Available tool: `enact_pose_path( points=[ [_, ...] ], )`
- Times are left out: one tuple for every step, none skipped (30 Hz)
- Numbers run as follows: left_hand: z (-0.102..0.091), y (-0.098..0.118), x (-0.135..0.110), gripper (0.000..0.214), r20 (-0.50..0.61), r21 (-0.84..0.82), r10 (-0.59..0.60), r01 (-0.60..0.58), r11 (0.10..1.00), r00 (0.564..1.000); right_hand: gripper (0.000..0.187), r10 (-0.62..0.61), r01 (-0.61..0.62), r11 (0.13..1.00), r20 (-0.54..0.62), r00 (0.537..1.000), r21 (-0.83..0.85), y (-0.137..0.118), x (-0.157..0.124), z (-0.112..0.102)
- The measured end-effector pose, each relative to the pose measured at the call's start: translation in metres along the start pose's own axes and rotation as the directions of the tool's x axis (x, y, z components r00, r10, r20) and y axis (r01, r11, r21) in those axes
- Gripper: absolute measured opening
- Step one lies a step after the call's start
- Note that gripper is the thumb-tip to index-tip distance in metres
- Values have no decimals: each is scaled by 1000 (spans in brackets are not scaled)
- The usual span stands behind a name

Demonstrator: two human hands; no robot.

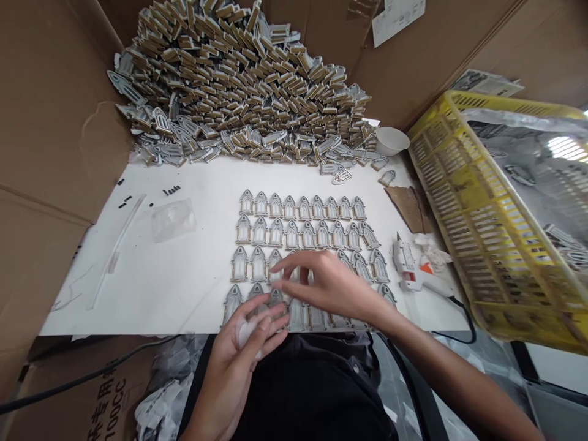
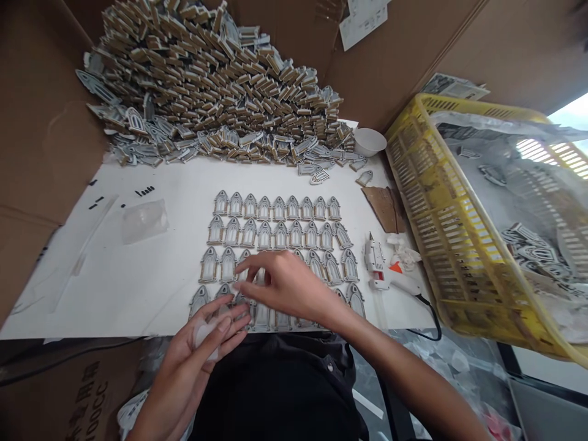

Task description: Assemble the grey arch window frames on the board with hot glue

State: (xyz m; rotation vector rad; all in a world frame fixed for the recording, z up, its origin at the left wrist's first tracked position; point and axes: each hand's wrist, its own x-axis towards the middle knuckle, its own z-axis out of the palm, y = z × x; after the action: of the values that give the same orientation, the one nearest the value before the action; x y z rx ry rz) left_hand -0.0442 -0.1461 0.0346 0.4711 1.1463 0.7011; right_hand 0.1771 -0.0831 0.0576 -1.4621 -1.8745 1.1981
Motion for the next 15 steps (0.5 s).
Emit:
enact_pose_path(
  points=[
    [1,0,0,57,6,22,7,-7,1000,1000,24,-9,7,1000,52,999,25,-5,-6,0],
    [3,0,-1,58,8,44,14,-15,999,1000,25,-15,10,999,97,995,46,-9,-11,1],
    [6,0,-1,59,6,64,24,-24,998,1000,27,-15,7,998,127,992,66,-12,-16,1],
    [9,0,-2,60,1,80,32,-32,996,999,29,-13,1,996,141,990,88,-13,-19,2],
    [12,0,-3,60,-5,91,39,-38,995,999,31,-10,-7,994,143,990,113,-13,-22,3],
    [15,0,-4,61,-14,99,45,-43,994,999,32,-3,-16,990,138,990,140,-13,-25,4],
    [18,0,-4,61,-25,105,48,-45,993,999,32,5,-27,986,132,991,165,-12,-26,3],
    [20,0,-4,62,-32,110,48,-44,993,998,33,14,-38,982,129,991,186,-10,-27,2],
    [21,-1,-3,62,-33,113,46,-42,993,998,33,25,-51,978,128,991,200,-8,-28,1],
    [20,-2,-2,60,-26,113,40,-37,993,999,34,41,-66,977,126,991,204,-6,-28,-2],
    [19,-3,-1,57,-10,104,31,-30,994,999,33,61,-82,976,112,992,200,-4,-28,-5],
    [17,-5,0,52,17,83,21,-23,996,1000,31,81,-96,978,83,993,188,-1,-27,-8],
    [15,-7,1,48,58,50,13,-16,999,998,28,98,-103,981,40,994,166,2,-26,-11],
    [12,-8,2,44,105,8,9,-10,1000,994,25,107,-104,985,-12,994,137,6,-24,-13],
    [10,-10,2,41,150,-34,9,-4,999,989,22,104,-97,990,-64,993,104,11,-22,-15]
  ],
)
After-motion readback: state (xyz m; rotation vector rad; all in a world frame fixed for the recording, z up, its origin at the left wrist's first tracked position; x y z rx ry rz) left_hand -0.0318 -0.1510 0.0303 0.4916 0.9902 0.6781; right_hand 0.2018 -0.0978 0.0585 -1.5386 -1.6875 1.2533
